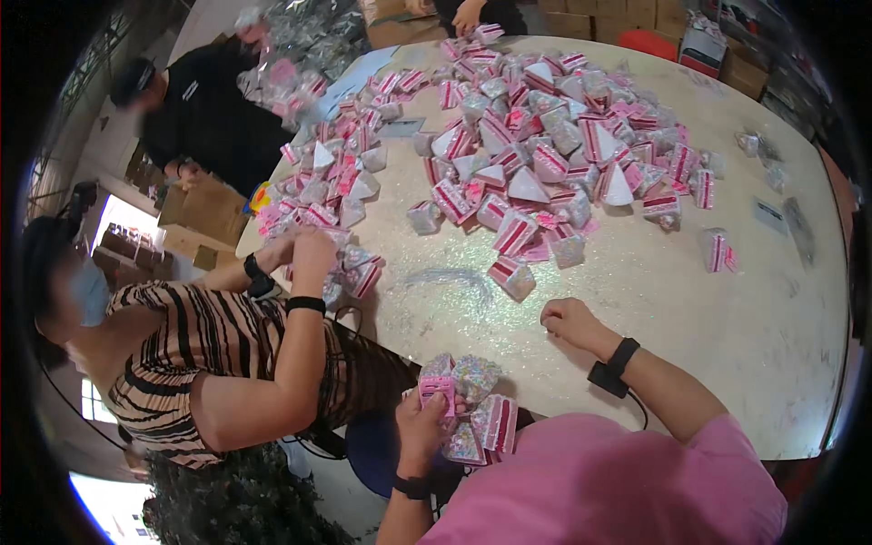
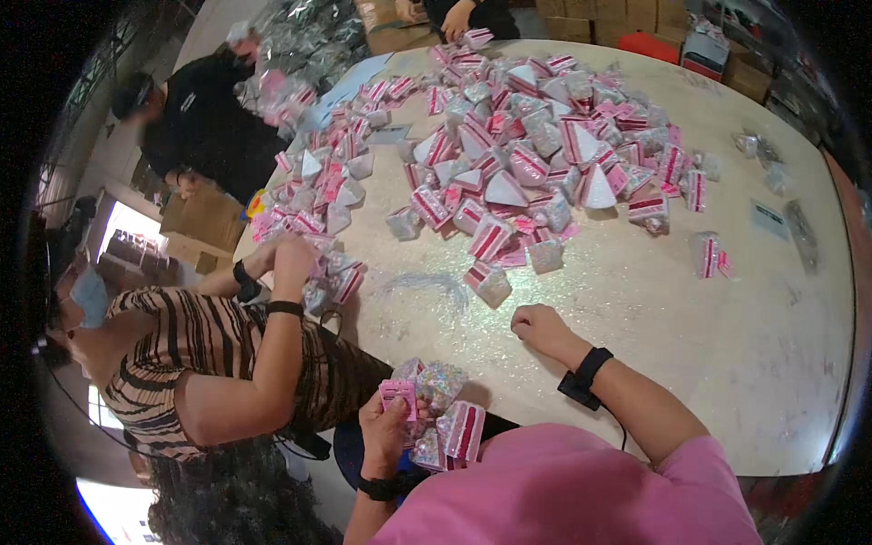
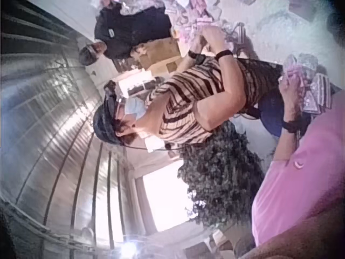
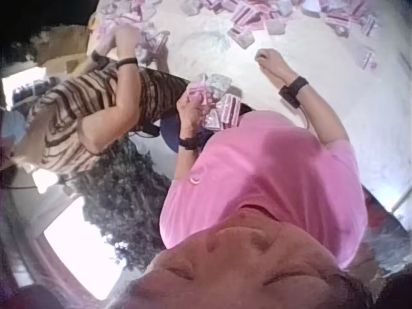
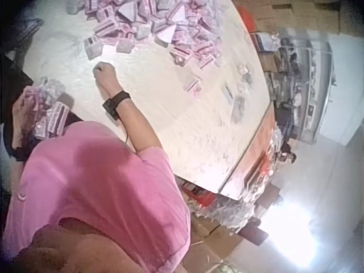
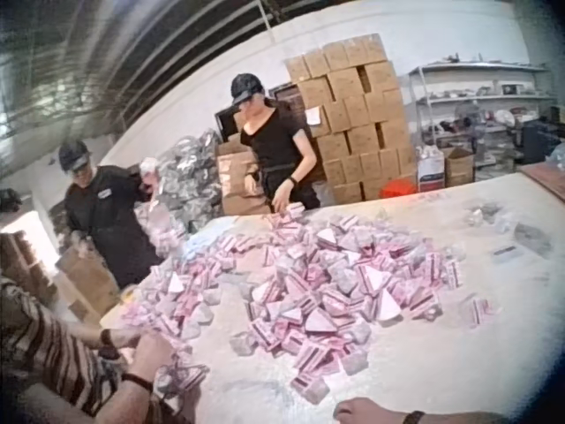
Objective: Sort small triangular items and place them into plastic bags.
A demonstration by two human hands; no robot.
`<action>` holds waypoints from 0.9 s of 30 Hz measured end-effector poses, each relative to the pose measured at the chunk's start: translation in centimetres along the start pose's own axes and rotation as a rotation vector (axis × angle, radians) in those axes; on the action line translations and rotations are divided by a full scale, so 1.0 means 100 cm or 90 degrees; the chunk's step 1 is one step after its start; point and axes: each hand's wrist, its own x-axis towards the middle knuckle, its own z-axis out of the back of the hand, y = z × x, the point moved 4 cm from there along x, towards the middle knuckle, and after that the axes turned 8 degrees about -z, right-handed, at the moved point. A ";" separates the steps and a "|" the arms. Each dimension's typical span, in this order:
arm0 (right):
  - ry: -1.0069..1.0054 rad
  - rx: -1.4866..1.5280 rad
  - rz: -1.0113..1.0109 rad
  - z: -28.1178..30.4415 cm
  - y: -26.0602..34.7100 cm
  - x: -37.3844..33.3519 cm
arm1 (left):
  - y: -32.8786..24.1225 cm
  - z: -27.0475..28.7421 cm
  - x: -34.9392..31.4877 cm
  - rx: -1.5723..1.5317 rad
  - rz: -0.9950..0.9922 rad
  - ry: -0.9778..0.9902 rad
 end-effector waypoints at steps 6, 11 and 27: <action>0.055 -0.048 0.028 -0.034 0.013 0.026 | 0.017 0.031 -0.013 0.000 0.049 -0.067; 0.082 -0.096 0.147 -0.078 0.023 0.057 | 0.021 0.035 -0.034 -0.014 0.047 -0.096; 0.048 -0.192 0.179 -0.136 0.055 0.117 | 0.030 0.086 -0.049 0.032 0.103 -0.171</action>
